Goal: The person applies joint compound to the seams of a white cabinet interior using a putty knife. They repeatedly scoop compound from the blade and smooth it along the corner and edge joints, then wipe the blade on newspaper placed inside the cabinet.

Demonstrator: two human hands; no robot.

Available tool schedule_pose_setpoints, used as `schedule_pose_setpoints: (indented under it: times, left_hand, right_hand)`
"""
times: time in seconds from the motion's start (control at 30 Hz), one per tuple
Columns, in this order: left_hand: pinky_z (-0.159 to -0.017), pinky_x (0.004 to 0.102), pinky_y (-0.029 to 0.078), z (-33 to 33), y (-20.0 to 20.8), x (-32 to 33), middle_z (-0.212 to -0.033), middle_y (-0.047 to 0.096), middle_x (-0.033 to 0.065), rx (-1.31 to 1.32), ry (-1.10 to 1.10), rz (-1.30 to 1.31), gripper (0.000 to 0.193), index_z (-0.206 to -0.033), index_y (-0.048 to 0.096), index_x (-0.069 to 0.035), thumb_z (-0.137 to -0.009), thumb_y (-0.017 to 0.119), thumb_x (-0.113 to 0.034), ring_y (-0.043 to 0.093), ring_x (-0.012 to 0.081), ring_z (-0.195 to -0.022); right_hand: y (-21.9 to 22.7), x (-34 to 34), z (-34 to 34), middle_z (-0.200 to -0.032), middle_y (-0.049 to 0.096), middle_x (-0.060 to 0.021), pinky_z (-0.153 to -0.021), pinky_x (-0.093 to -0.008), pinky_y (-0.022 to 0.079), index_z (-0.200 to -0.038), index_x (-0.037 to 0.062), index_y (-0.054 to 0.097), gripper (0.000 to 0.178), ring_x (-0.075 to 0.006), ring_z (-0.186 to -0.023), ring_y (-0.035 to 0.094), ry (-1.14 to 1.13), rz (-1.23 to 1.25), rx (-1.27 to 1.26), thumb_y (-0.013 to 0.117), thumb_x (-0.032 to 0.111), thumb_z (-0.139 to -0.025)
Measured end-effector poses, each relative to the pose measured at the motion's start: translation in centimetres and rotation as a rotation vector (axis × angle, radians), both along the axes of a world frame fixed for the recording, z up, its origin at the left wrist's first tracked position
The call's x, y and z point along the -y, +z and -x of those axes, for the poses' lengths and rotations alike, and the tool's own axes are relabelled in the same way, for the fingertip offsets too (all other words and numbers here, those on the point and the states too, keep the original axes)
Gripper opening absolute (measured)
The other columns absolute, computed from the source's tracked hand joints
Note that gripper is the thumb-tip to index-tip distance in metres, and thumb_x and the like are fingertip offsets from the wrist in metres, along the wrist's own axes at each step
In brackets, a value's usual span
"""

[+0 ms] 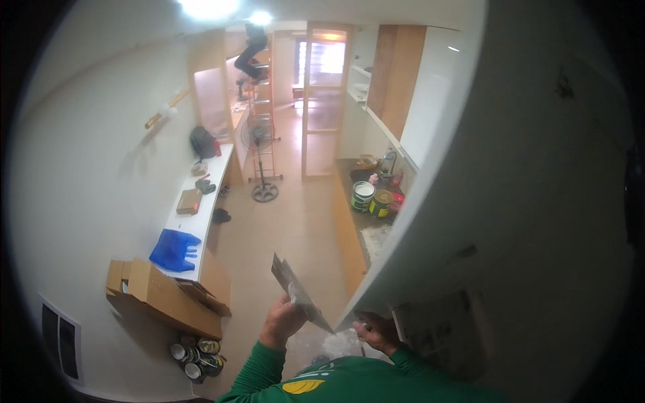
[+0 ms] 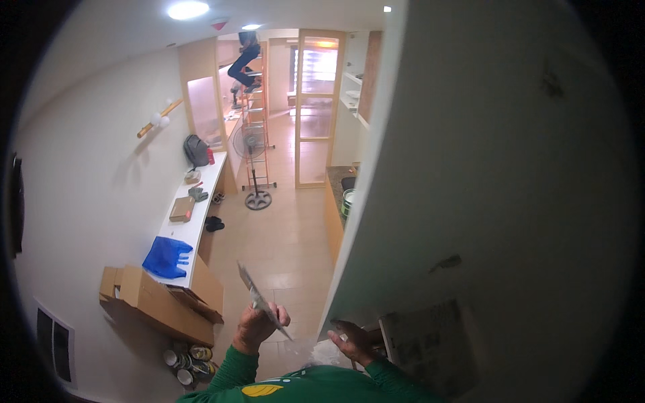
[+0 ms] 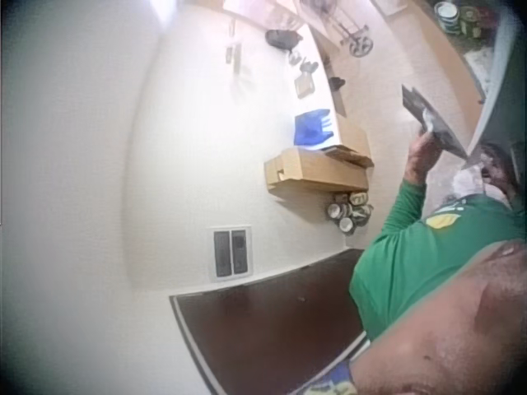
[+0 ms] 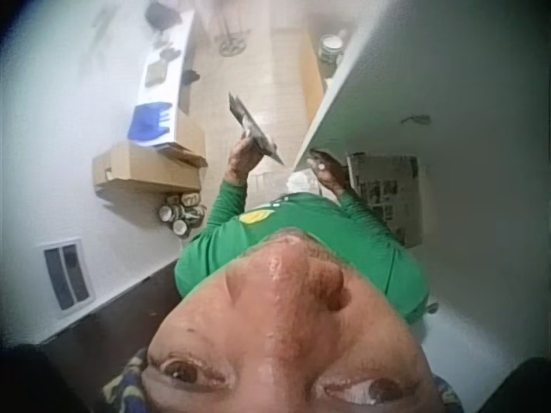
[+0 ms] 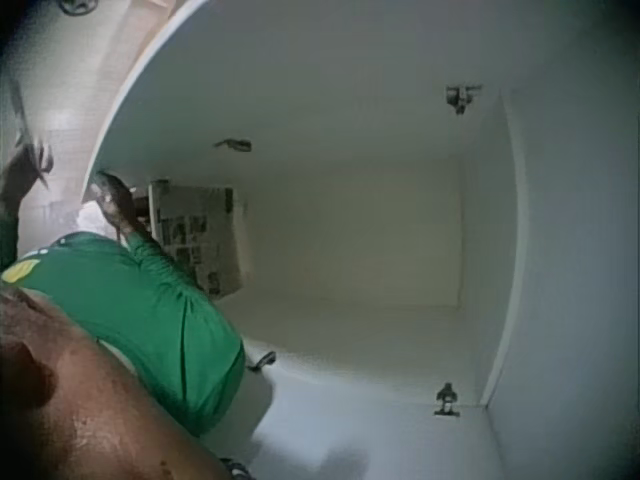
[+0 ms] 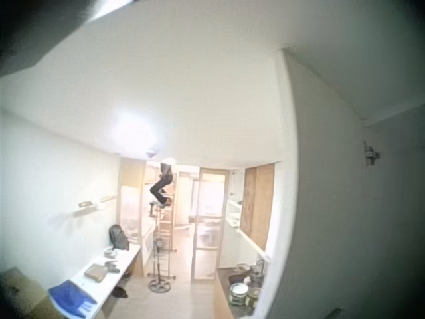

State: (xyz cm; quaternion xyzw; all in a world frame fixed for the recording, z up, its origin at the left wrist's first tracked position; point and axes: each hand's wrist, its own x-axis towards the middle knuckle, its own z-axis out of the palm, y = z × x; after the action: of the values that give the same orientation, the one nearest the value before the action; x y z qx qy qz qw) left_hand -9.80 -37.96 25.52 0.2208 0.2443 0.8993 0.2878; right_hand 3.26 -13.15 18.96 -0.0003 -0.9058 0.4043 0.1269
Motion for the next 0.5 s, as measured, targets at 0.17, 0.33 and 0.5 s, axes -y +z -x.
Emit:
schedule_pose_setpoints:
  times: [0.17,0.33,0.5]
  left_hand:
    - [-0.077,0.0374,0.047,-1.8,7.0,-2.0,-0.088,0.063,0.0122,-0.274,-0.188,-0.049,0.019,-0.092,0.065,0.003,-0.090,0.061,-0.015,0.060,0.0233,-0.086]
    - [-0.068,0.0280,0.046,-4.0,10.4,-8.2,-0.081,0.063,0.0040,-0.671,-0.268,0.321,0.023,-0.092,0.066,0.002,-0.093,0.064,-0.020,0.056,0.0111,-0.079]
    - [-0.064,0.0256,0.046,-5.1,10.9,-16.3,-0.081,0.061,0.0008,-0.634,-0.370,0.307,0.030,-0.099,0.066,0.002,-0.096,0.060,-0.027,0.055,0.0085,-0.075]
  right_hand:
    - [-0.1,-0.6,2.4,-0.125,0.057,-0.0188,-0.093,-0.0391,0.048,-0.130,0.0062,0.052,0.053,-0.0318,-0.110,0.059,-0.004,0.139,0.029,0.068,0.032,-0.086]
    - [-2.5,-3.9,0.7,-0.129,0.054,-0.0192,-0.096,-0.0409,0.045,-0.132,0.0040,0.049,0.052,-0.0325,-0.113,0.057,-0.031,0.270,0.137,0.061,0.031,-0.090]
    - [0.8,-7.0,-4.3,-0.131,0.052,-0.0202,-0.099,-0.0429,0.042,-0.133,0.0011,0.047,0.049,-0.0327,-0.115,0.054,-0.226,0.075,-0.081,0.051,0.031,-0.095]
